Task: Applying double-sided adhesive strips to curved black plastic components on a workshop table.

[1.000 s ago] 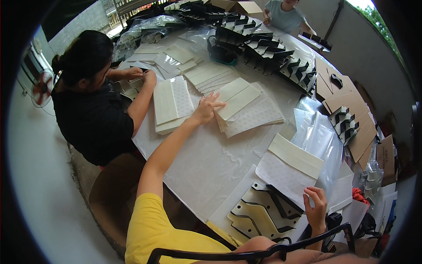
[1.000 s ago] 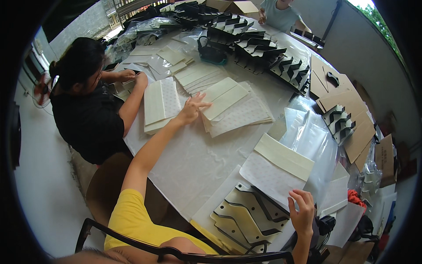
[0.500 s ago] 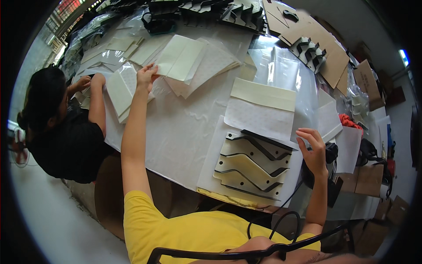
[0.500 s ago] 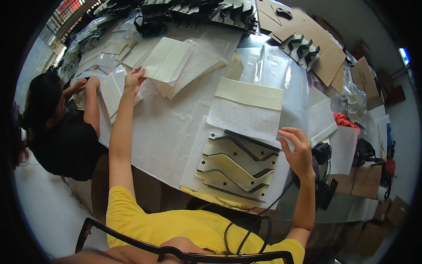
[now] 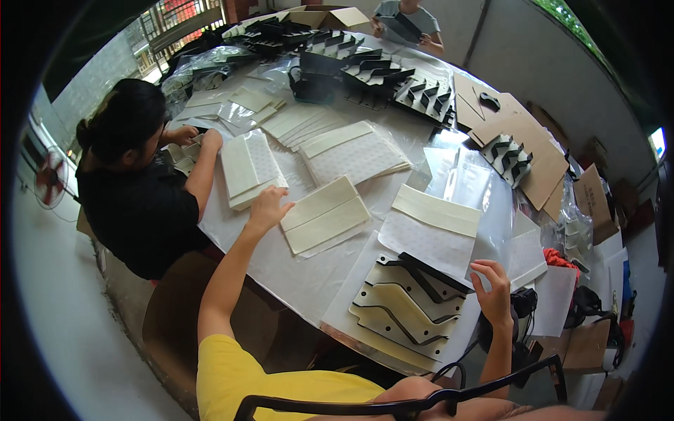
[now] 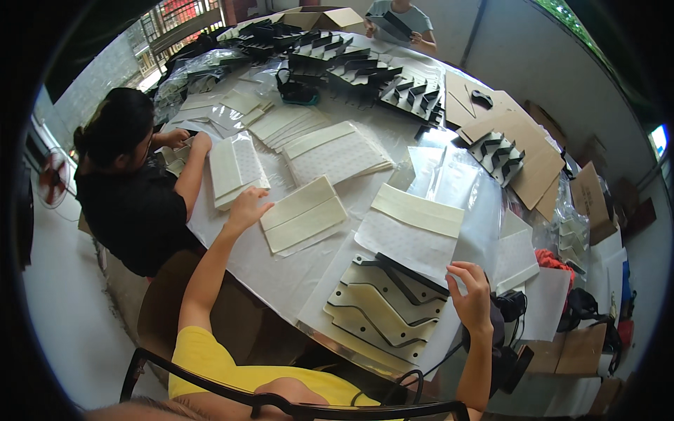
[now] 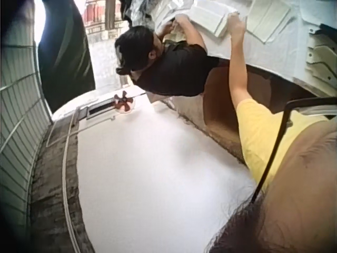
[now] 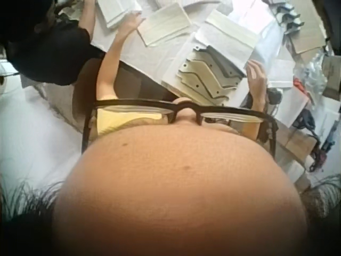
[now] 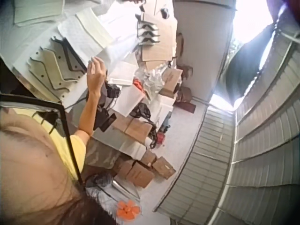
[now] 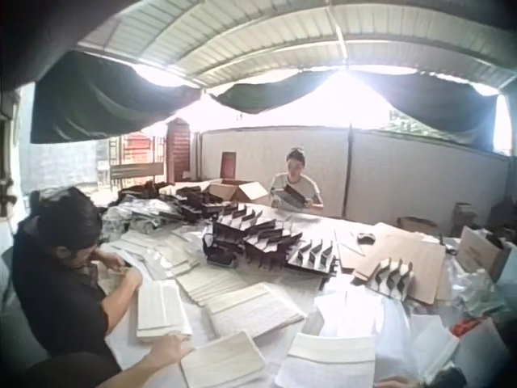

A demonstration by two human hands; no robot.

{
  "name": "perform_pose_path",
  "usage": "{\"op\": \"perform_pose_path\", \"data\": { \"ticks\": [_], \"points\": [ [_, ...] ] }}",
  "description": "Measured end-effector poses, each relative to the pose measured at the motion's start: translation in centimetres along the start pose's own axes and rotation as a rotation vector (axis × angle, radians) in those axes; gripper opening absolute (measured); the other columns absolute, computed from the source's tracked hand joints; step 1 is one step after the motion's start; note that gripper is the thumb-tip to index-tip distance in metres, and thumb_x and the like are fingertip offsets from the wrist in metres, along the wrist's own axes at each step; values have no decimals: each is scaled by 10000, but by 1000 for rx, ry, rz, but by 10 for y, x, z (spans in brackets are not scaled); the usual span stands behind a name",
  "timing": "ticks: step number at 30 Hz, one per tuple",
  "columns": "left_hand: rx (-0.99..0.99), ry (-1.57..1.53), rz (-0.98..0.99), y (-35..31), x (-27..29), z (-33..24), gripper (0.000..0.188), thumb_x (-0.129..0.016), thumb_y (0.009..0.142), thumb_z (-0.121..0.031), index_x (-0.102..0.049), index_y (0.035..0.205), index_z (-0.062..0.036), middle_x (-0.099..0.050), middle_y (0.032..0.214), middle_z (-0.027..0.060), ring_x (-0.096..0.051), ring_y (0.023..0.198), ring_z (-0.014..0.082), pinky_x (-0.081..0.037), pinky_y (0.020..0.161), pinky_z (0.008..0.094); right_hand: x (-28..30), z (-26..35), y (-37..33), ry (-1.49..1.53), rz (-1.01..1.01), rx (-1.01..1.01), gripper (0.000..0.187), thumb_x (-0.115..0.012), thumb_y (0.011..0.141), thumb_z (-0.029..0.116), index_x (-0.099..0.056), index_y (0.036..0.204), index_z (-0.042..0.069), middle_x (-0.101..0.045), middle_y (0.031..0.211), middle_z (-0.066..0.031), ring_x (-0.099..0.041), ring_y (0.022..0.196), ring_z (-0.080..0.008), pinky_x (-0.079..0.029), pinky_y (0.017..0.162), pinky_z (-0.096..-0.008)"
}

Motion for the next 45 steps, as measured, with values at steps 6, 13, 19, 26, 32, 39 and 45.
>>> {"op": "perform_pose_path", "data": {
  "ticks": [6, 13, 19, 26, 32, 39, 45],
  "points": [
    [75, -296, -178, 100, 5, 14, 204, -712, 831, -231, -707, 932, -53, -718, 880, 123, -693, 844, 256, -536, 760, 363, -17, 47, -14, 29, 119, 102, 223, -718, 779, 37, -673, 997, 31, -644, 1036, -126, -599, 949, -334, -478, 834, -401],
    [353, -130, -549, 215, 9, 125, 140, -593, 876, -151, -695, 875, -55, -697, 902, 161, -676, 873, 324, -540, 764, 420, 25, -14, -44, -139, -116, -33, 185, -659, 795, -48, -661, 972, 3, -646, 1037, -175, -629, 944, -326, -496, 852, -381],
    [310, 332, -457, 258, 18, 202, 196, -508, 873, -66, -701, 869, -32, -681, 995, 178, -656, 966, 339, -549, 820, 414, 44, -17, -41, -298, -132, -267, 154, -677, 846, -2, -705, 997, -9, -677, 1003, -163, -655, 900, -319, -534, 783, -379],
    [284, 442, -285, 369, -53, 280, 419, -508, 950, -348, -665, 1022, 33, -665, 1048, 239, -649, 965, 394, -516, 839, 480, 64, -47, -47, -439, -239, -429, 140, -617, 828, -72, -655, 951, -16, -653, 970, -147, -639, 898, -297, -504, 809, -360],
    [-112, 633, -570, 336, -48, 155, 250, -540, 960, -224, -622, 1143, -74, -644, 1118, 116, -598, 1088, 288, -419, 935, 390, 62, -67, -40, -404, -215, -417, 157, -684, 796, -40, -673, 940, 22, -667, 923, -101, -650, 854, -261, -516, 753, -329],
    [-1131, 159, -513, 169, -35, -149, 266, -541, 920, -32, -593, 1172, -97, -620, 1226, 56, -544, 1185, 221, -312, 1033, 399, 71, -176, -70, -392, -283, -636, 136, -615, 859, 48, -653, 979, -2, -651, 863, -145, -639, 841, -312, -502, 745, -385],
    [-1139, -422, 103, 34, -73, -368, 342, -685, 852, -161, -603, 1171, -67, -579, 1257, 133, -480, 1260, 327, -387, 1033, 477, 103, -381, -129, -498, -286, -1206, 668, -826, 711, 291, -530, 1219, -26, -664, 1066, -184, -656, 969, -315, -519, 865, -390]
  ]
}}
Point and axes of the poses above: each hand's wrist, its own y-axis towards the middle knuckle, its own x-axis out of the back of the hand, z = x × y, the point moved 7 cm from there along y, towards the middle knuckle
